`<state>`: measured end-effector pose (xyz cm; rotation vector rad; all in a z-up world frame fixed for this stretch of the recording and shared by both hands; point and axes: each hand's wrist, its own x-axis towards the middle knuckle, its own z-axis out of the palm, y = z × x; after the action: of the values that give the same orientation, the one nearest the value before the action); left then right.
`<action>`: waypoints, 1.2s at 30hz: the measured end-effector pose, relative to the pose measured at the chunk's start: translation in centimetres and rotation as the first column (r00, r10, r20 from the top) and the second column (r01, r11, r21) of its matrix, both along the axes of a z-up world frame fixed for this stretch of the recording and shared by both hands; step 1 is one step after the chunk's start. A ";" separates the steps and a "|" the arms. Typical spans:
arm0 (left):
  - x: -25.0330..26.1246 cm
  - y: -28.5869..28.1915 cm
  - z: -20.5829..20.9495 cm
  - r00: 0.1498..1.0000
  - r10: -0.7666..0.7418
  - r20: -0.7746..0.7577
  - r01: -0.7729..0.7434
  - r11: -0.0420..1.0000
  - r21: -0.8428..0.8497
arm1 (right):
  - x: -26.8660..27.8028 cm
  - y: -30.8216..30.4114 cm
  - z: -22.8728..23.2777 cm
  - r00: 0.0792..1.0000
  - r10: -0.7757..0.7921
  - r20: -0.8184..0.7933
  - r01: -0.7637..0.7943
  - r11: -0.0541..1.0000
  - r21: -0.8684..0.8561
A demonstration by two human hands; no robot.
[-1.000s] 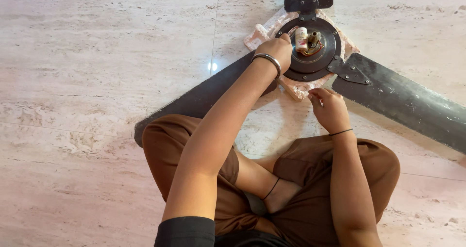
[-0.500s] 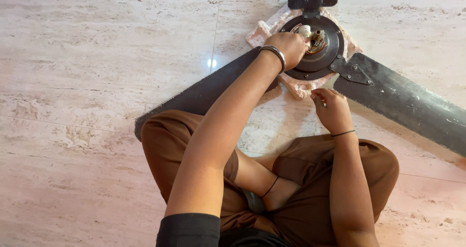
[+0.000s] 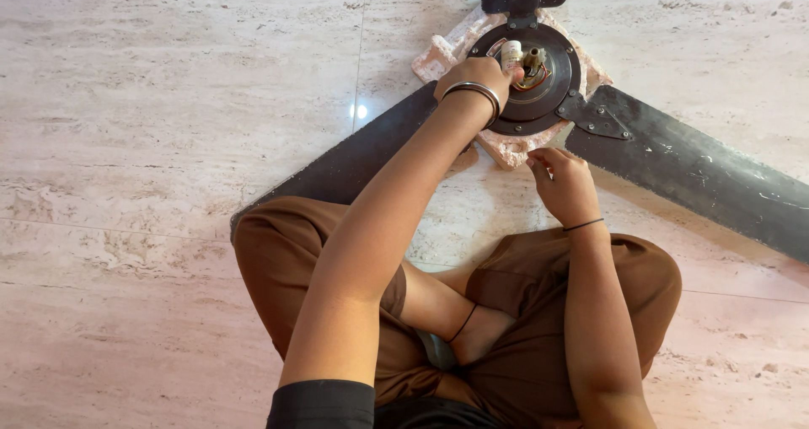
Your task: The person sits on the floor and uses a screwdriver to remove screws from the blades of a ceiling fan. They detach one blade and place it on the floor, then continue to loosen screws on the remaining blades.
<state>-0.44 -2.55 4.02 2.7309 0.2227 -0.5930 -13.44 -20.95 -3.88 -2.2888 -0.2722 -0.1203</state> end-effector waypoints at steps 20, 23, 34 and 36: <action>-1.2 3.7 -2.8 0.734 -0.611 0.296 0.611 0.785 0.106 | 0.0 0.1 0.4 1.000 -0.006 -0.020 0.005 1.000 -0.009; -1.2 4.3 -4.0 0.669 -0.654 0.352 0.640 0.748 0.174 | 0.0 0.1 0.4 1.000 0.009 -0.005 -0.009 1.000 -0.003; -0.4 4.5 -4.9 0.625 -0.564 0.540 0.478 0.823 0.306 | -0.1 -0.1 0.8 1.000 0.004 -0.022 -0.004 1.000 0.010; -0.6 3.7 -4.5 0.747 -0.463 0.478 0.370 0.886 0.280 | 0.0 0.1 0.8 1.000 0.009 -0.014 -0.009 1.000 0.008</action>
<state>-1.07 1.19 -0.49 2.9919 -0.5206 0.1239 -13.39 -20.86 -3.11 -2.2795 -0.2743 -0.1012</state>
